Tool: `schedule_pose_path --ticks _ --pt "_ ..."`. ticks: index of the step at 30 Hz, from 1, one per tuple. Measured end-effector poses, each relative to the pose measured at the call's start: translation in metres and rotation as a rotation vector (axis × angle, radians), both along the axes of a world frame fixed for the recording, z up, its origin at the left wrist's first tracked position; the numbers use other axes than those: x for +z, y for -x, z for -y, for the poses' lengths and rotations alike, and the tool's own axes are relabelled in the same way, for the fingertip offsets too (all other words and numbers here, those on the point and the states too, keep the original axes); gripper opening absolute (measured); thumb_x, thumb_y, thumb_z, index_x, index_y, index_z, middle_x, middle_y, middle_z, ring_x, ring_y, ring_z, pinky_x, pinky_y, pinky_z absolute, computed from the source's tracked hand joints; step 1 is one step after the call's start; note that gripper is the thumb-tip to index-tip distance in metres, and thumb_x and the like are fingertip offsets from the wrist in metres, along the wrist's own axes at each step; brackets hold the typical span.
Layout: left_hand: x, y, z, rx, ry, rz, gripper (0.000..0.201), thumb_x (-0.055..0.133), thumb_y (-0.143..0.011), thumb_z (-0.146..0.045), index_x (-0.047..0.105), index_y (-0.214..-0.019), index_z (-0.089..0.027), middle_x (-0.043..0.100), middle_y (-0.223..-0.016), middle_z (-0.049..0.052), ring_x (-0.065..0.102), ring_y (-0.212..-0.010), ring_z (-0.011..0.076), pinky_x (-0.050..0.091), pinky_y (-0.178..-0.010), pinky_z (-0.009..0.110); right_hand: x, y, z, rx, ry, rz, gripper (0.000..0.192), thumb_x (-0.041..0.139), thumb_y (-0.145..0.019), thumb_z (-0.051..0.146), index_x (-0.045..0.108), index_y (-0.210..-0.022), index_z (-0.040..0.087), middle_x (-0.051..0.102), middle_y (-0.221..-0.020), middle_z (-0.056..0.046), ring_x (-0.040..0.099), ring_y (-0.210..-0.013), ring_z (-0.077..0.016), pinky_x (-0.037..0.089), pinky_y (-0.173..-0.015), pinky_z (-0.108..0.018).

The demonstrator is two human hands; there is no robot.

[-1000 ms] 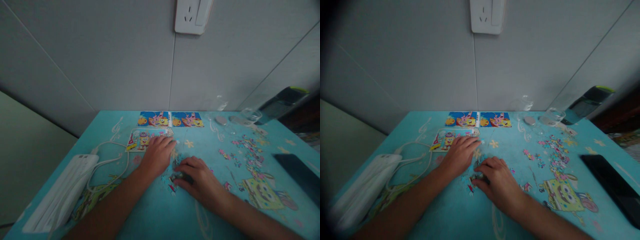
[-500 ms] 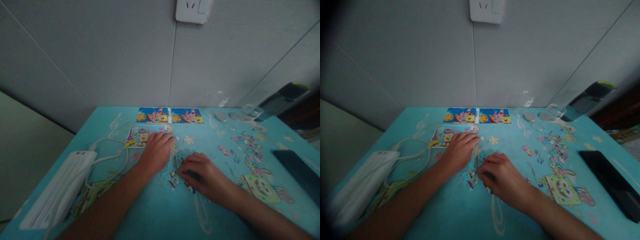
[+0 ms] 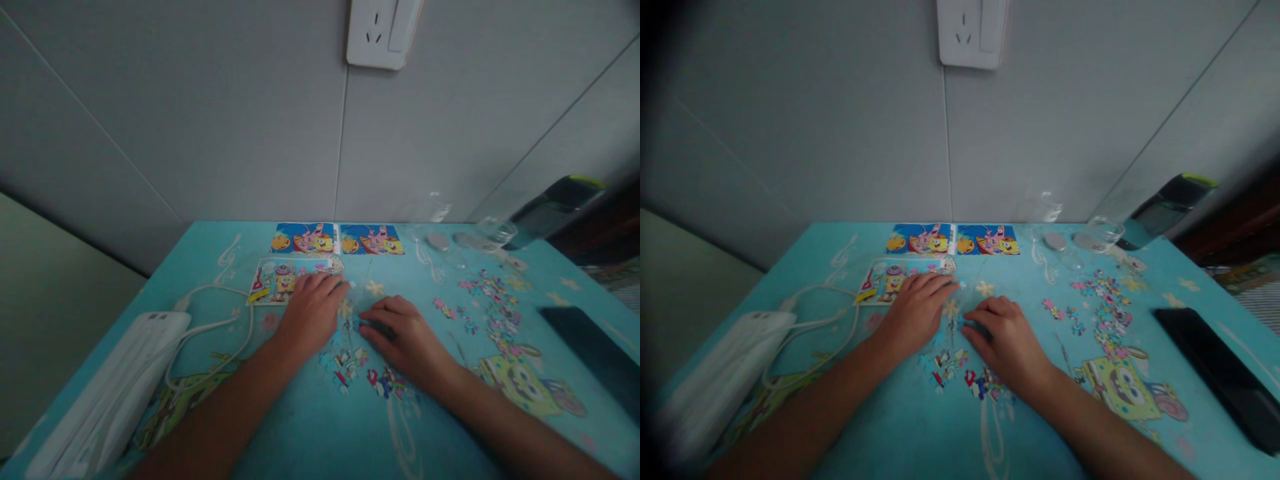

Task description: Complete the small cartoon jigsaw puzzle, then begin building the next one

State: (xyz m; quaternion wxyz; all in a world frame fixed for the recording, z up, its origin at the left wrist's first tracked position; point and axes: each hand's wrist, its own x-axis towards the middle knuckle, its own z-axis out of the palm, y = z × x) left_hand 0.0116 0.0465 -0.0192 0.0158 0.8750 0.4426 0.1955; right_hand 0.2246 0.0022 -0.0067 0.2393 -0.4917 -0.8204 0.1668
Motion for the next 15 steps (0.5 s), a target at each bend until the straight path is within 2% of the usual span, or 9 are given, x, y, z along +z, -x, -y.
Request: schedule_pose_path --ticks 4,11,15 --pt "-0.0011 -0.0004 -0.0006 -0.001 -0.001 0.008 0.044 0.05 -0.091 -0.01 0.058 -0.132 -0.024 0.06 -0.137 0.005 0.049 -0.127 0.0266 0.031 -0.111 0.049 -0.002 0.0077 -0.0004 0.0 0.013 0.035 0.019 0.071 -0.089 0.034 0.073 -0.107 0.026 0.067 -0.1 -0.006 0.061 -0.094 -0.0244 0.047 -0.085 -0.04" --pt "-0.004 -0.0003 -0.0014 0.001 -0.013 0.02 0.045 0.052 -0.09 -0.011 0.057 -0.132 -0.026 0.061 -0.136 0.005 0.049 -0.127 0.0259 0.031 -0.111 0.049 -0.0049 0.0067 -0.0011 0.031 0.049 -0.015 0.003 0.071 -0.09 0.029 0.071 -0.091 0.026 0.067 -0.099 -0.004 0.061 -0.094 -0.0219 0.045 -0.086 -0.039" --pt "-0.004 -0.0002 -0.0009 0.006 -0.014 0.016 0.044 0.052 -0.091 -0.011 0.058 -0.132 -0.026 0.061 -0.136 0.004 0.049 -0.127 0.0256 0.03 -0.113 0.049 -0.0083 0.0047 -0.0021 0.03 0.028 -0.026 0.009 0.073 -0.088 0.029 0.072 -0.097 0.027 0.068 -0.101 -0.004 0.061 -0.096 -0.0226 0.044 -0.088 -0.04"
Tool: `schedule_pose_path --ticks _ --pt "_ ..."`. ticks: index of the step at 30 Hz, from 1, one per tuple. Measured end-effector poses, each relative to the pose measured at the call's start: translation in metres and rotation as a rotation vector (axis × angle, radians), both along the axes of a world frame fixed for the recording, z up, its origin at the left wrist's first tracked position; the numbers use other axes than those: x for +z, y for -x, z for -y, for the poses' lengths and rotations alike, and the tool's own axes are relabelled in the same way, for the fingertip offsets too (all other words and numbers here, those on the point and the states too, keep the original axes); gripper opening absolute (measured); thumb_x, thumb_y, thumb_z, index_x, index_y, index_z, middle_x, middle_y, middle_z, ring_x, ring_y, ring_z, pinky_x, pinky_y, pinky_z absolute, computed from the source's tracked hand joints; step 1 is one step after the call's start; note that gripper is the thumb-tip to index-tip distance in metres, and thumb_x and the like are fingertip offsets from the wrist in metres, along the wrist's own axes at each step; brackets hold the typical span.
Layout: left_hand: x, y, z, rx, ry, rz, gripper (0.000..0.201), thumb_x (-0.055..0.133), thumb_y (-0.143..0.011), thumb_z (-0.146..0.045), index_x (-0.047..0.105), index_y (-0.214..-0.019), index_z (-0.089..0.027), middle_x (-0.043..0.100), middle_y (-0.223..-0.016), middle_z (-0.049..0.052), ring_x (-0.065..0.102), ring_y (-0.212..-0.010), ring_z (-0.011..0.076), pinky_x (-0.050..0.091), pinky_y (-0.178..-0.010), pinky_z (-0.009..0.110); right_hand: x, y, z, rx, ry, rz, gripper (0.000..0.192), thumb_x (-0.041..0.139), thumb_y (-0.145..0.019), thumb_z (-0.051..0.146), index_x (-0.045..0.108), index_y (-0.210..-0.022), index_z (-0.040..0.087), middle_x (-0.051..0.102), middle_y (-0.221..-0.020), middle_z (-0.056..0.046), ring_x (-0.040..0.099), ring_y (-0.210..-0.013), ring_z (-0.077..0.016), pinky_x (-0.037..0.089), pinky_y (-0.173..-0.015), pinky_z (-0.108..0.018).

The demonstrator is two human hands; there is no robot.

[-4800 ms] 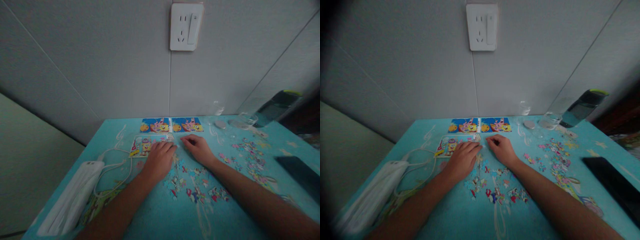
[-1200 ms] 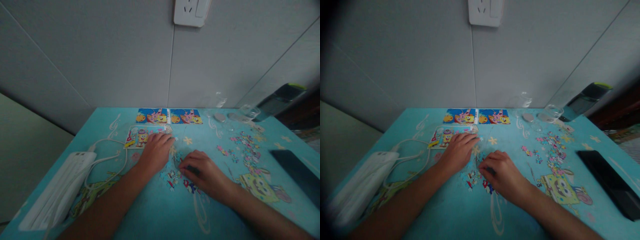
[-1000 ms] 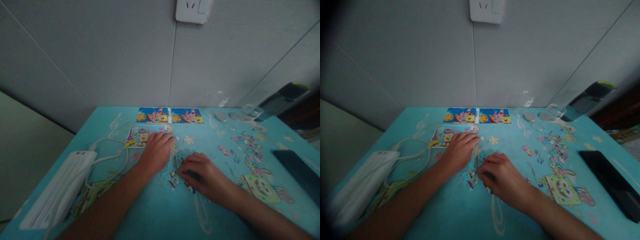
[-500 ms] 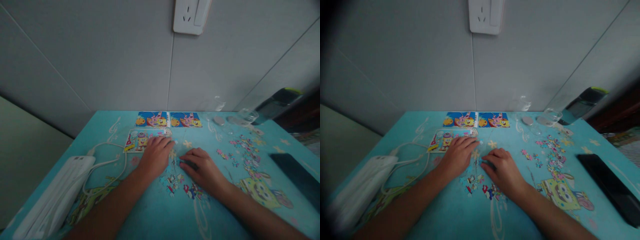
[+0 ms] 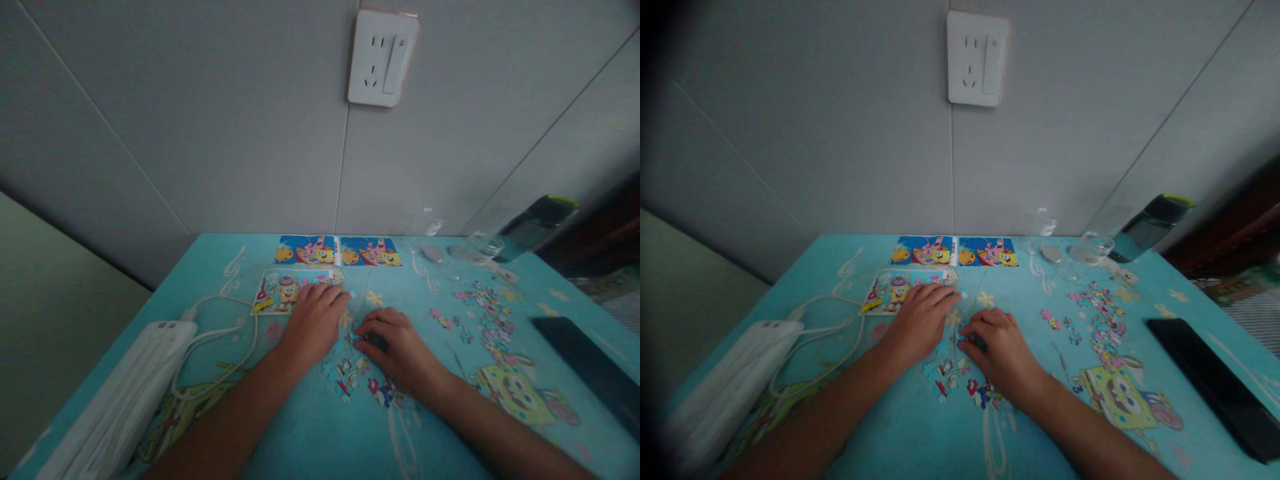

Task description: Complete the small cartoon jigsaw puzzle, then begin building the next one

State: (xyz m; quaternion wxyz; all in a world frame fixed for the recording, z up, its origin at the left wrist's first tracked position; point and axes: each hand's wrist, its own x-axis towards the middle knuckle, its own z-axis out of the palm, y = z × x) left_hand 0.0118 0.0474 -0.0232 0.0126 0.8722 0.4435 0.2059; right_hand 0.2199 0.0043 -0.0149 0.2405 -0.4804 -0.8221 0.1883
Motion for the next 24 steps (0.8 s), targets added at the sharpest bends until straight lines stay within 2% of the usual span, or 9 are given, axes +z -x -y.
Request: schedule_pose_path --ticks 5,12,15,20,24 --pt "-0.002 0.0 -0.001 0.007 -0.002 -0.001 0.045 0.054 -0.09 -0.011 0.058 -0.132 -0.027 0.061 -0.135 0.004 0.05 -0.127 0.0261 0.03 -0.113 0.05 0.002 -0.004 -0.001 0.052 -0.055 0.044 0.011 0.068 -0.092 0.03 0.073 -0.101 0.028 0.069 -0.1 -0.004 0.061 -0.094 -0.0216 0.044 -0.085 -0.038" --pt "-0.002 0.001 -0.001 -0.001 -0.003 0.005 0.046 0.053 -0.089 -0.009 0.059 -0.132 -0.026 0.061 -0.136 0.005 0.05 -0.127 0.0262 0.031 -0.112 0.05 0.014 -0.007 -0.001 0.168 -0.183 0.227 0.014 0.057 -0.099 0.026 0.071 -0.1 0.023 0.07 -0.096 -0.004 0.061 -0.091 -0.0219 0.041 -0.082 -0.039" --pt "-0.001 0.001 -0.001 0.0 -0.01 0.004 0.045 0.053 -0.09 -0.01 0.06 -0.131 -0.026 0.061 -0.135 0.005 0.051 -0.126 0.0258 0.033 -0.112 0.05 0.015 -0.017 -0.01 0.101 -0.154 0.157 0.018 0.052 -0.102 0.026 0.069 -0.1 0.021 0.07 -0.099 -0.006 0.062 -0.094 -0.0214 0.043 -0.086 -0.038" --pt "0.0 0.001 -0.002 0.001 -0.002 -0.02 0.042 0.052 -0.092 -0.012 0.061 -0.13 -0.026 0.062 -0.135 0.004 0.051 -0.125 0.0271 0.033 -0.11 0.052 0.008 -0.049 -0.035 -0.128 -0.104 -0.025 0.019 0.051 -0.101 0.028 0.067 -0.097 0.02 0.07 -0.094 -0.006 0.064 -0.087 -0.02 0.049 -0.082 -0.033" --pt "0.0 0.001 -0.002 -0.006 0.002 -0.03 0.041 0.052 -0.092 -0.012 0.061 -0.13 -0.025 0.061 -0.136 0.005 0.051 -0.125 0.0278 0.033 -0.11 0.052 0.004 -0.068 -0.047 -0.172 -0.066 -0.018 0.019 0.051 -0.101 0.03 0.067 -0.1 0.022 0.072 -0.093 -0.004 0.067 -0.082 -0.0197 0.051 -0.078 -0.032"
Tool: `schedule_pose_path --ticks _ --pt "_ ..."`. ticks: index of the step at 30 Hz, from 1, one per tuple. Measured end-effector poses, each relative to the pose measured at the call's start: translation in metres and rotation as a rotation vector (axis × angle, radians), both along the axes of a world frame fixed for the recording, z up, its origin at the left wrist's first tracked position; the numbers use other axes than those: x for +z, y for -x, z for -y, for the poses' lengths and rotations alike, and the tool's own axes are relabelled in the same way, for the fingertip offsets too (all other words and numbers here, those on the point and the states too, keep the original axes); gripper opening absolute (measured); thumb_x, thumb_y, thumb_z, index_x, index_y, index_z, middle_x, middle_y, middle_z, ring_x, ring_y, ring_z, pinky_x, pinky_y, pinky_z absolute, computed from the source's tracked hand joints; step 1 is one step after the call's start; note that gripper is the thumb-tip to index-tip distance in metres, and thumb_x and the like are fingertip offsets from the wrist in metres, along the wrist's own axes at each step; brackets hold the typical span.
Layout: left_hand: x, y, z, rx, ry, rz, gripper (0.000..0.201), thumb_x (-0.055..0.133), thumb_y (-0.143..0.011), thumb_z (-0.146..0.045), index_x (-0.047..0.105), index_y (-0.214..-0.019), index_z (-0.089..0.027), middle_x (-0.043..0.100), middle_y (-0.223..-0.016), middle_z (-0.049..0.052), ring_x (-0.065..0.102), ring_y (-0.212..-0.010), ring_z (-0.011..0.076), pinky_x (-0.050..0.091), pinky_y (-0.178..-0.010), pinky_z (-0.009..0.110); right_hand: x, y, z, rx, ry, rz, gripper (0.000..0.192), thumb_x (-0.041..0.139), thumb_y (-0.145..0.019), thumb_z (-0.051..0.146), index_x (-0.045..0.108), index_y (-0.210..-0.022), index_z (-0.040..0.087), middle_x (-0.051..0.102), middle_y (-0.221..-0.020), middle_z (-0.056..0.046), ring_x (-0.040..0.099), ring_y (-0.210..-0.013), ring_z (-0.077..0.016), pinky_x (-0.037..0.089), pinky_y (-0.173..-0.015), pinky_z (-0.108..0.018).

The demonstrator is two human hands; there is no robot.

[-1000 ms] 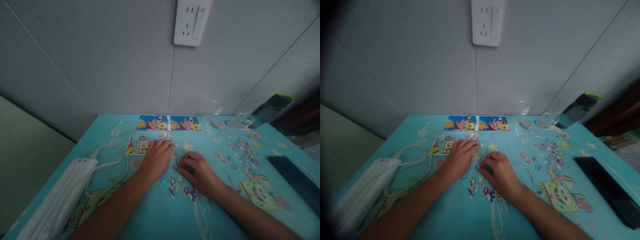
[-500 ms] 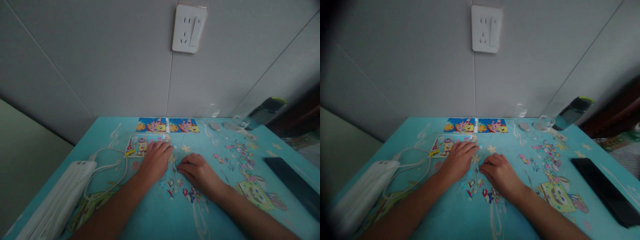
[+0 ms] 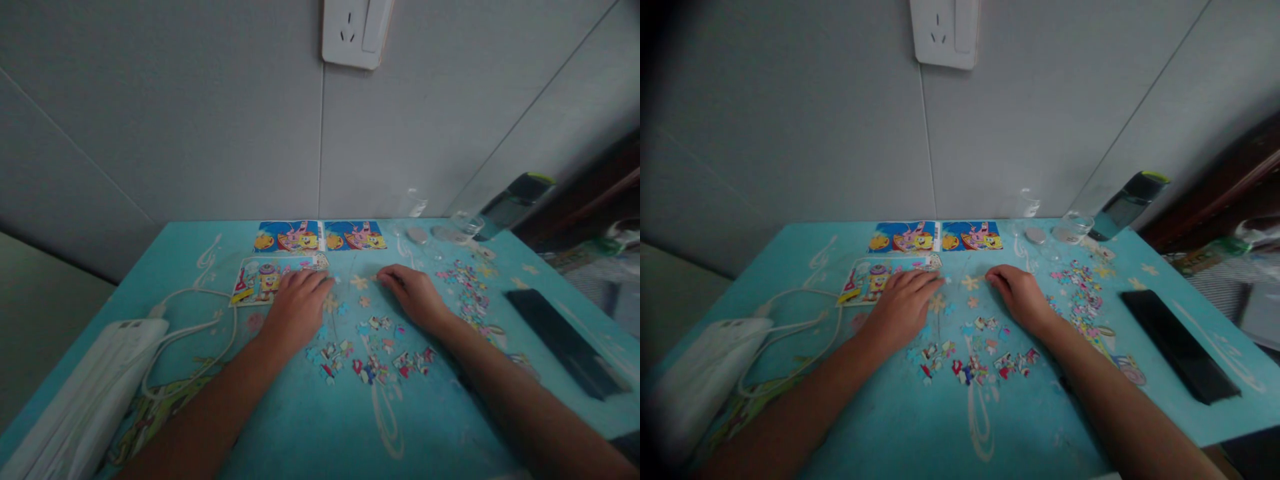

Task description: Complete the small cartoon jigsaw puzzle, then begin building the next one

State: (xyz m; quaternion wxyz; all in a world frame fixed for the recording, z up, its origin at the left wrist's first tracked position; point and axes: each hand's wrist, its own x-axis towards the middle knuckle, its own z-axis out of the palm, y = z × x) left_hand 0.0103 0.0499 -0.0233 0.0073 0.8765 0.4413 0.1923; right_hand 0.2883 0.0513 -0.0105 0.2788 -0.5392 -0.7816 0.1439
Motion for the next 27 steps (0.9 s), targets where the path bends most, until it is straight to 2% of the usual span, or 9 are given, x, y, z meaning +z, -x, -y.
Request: schedule_pose_path --ticks 4,11,15,19,23,27 --pt "0.0 0.001 -0.001 -0.009 -0.009 0.009 0.044 0.051 -0.09 -0.011 0.06 -0.131 -0.024 0.062 -0.136 0.006 0.052 -0.124 0.0278 0.034 -0.109 0.051 -0.001 -0.004 -0.008 0.031 -0.074 0.059 0.023 0.049 -0.101 0.032 0.069 -0.103 0.021 0.073 -0.098 -0.007 0.067 -0.089 -0.0217 0.052 -0.084 -0.037" --pt "-0.001 0.001 -0.001 -0.013 -0.012 0.008 0.045 0.05 -0.09 -0.011 0.06 -0.132 -0.024 0.062 -0.136 0.006 0.051 -0.126 0.0286 0.032 -0.11 0.053 0.0 0.006 -0.03 0.228 -0.168 0.25 0.026 0.047 -0.103 0.027 0.07 -0.107 0.017 0.071 -0.101 -0.011 0.063 -0.097 -0.0235 0.048 -0.091 -0.042" --pt "0.0 0.001 -0.001 -0.023 -0.014 0.005 0.044 0.049 -0.091 -0.011 0.06 -0.132 -0.024 0.062 -0.135 0.006 0.052 -0.125 0.0284 0.032 -0.109 0.052 0.003 0.009 -0.033 0.248 -0.188 0.301 0.026 0.048 -0.101 0.02 0.071 -0.113 0.019 0.069 -0.113 -0.011 0.059 -0.11 -0.0249 0.045 -0.095 -0.043" --pt "-0.001 0.0 -0.001 -0.014 -0.014 0.006 0.043 0.049 -0.091 -0.011 0.06 -0.131 -0.024 0.062 -0.135 0.006 0.051 -0.124 0.0286 0.031 -0.109 0.052 0.01 0.012 -0.016 0.205 -0.173 0.296 0.027 0.05 -0.101 0.022 0.071 -0.117 0.02 0.068 -0.111 -0.01 0.059 -0.105 -0.0244 0.045 -0.093 -0.042" --pt "-0.001 0.001 -0.001 -0.016 -0.011 0.013 0.044 0.05 -0.09 -0.011 0.06 -0.131 -0.024 0.062 -0.136 0.005 0.051 -0.125 0.0283 0.031 -0.111 0.053 0.016 0.017 0.009 0.18 -0.066 0.188 0.022 0.059 -0.097 0.034 0.074 -0.107 0.021 0.07 -0.097 -0.009 0.062 -0.093 -0.0226 0.048 -0.087 -0.04" --pt "-0.001 0.001 -0.001 -0.016 -0.005 0.013 0.043 0.05 -0.091 -0.01 0.06 -0.131 -0.023 0.061 -0.136 0.006 0.05 -0.126 0.0281 0.031 -0.111 0.053 0.022 0.023 0.026 0.24 -0.012 0.148 0.021 0.065 -0.094 0.038 0.075 -0.105 0.024 0.07 -0.097 -0.007 0.062 -0.094 -0.0215 0.048 -0.086 -0.038"
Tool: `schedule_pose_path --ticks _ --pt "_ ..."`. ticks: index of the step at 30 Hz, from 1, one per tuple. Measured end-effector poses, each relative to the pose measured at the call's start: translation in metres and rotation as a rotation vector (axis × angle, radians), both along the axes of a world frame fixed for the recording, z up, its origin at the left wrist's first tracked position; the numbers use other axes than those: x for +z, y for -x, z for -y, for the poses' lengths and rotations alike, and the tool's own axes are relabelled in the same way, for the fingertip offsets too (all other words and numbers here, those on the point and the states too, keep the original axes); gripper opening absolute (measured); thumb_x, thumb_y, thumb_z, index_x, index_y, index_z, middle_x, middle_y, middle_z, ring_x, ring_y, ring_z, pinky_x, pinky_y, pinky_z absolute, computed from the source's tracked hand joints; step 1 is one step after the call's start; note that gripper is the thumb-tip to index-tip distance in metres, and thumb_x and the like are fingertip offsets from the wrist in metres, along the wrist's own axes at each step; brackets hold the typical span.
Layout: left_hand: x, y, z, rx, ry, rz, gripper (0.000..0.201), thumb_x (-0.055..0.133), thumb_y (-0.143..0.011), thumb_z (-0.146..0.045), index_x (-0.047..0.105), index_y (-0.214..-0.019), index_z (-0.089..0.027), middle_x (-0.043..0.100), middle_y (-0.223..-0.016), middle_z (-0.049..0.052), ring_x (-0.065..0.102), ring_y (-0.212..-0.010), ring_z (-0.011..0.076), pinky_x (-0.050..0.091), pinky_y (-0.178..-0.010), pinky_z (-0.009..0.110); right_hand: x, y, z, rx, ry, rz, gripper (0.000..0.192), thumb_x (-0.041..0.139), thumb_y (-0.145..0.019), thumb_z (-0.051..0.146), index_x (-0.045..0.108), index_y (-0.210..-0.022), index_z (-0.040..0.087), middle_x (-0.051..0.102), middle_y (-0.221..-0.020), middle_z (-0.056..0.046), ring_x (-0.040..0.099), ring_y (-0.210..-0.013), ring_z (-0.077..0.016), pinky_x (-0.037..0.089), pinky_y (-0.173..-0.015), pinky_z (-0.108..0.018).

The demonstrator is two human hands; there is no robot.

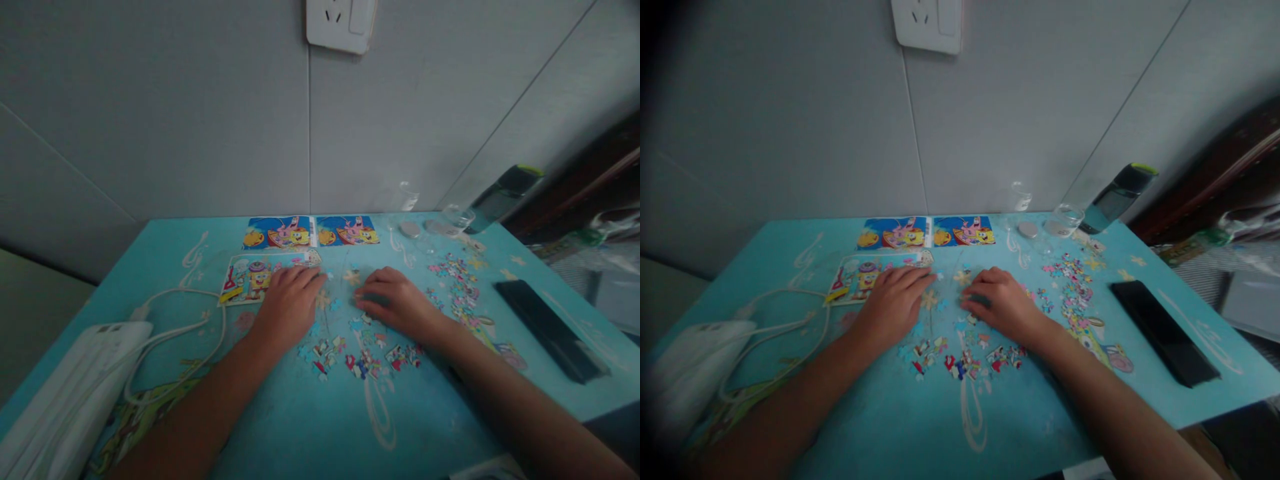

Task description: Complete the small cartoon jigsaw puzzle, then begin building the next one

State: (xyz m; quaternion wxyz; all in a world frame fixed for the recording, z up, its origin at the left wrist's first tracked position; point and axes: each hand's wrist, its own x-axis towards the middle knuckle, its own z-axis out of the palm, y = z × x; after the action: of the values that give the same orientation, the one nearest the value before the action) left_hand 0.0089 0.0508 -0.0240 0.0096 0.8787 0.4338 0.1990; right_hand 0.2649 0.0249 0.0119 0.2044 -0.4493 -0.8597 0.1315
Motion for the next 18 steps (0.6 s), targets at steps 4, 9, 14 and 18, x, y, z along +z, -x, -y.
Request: schedule_pose_path --ticks 4,9,14,18 --pt "0.001 -0.001 0.001 0.008 0.004 0.008 0.046 0.051 -0.089 -0.009 0.06 -0.131 -0.025 0.061 -0.136 0.006 0.051 -0.126 0.0278 0.031 -0.112 0.052 0.009 0.007 0.012 0.092 0.051 0.065 0.023 0.073 -0.087 0.044 0.075 -0.101 0.026 0.071 -0.096 -0.005 0.063 -0.096 -0.0231 0.045 -0.086 -0.039" --pt "0.001 -0.001 0.001 0.009 0.008 0.016 0.046 0.051 -0.089 -0.009 0.06 -0.131 -0.025 0.061 -0.136 0.006 0.05 -0.127 0.028 0.032 -0.111 0.052 0.011 0.01 0.019 0.113 0.078 0.133 0.019 0.07 -0.09 0.04 0.074 -0.103 0.028 0.072 -0.096 -0.005 0.065 -0.095 -0.0237 0.044 -0.085 -0.04" --pt "0.001 -0.001 0.001 0.007 0.014 0.016 0.045 0.051 -0.089 -0.009 0.061 -0.13 -0.025 0.061 -0.136 0.005 0.05 -0.126 0.0279 0.03 -0.113 0.053 0.003 0.011 0.017 0.205 0.07 0.071 0.021 0.06 -0.096 0.022 0.073 -0.112 0.027 0.072 -0.106 -0.005 0.065 -0.098 -0.0208 0.048 -0.089 -0.039" --pt "0.002 -0.002 0.002 0.009 0.013 0.018 0.043 0.052 -0.09 -0.01 0.061 -0.129 -0.025 0.062 -0.135 0.005 0.051 -0.125 0.0278 0.03 -0.113 0.054 -0.001 0.01 0.011 0.169 -0.007 0.003 0.031 0.053 -0.097 0.014 0.07 -0.12 0.026 0.07 -0.114 -0.008 0.065 -0.105 -0.0219 0.05 -0.092 -0.04"
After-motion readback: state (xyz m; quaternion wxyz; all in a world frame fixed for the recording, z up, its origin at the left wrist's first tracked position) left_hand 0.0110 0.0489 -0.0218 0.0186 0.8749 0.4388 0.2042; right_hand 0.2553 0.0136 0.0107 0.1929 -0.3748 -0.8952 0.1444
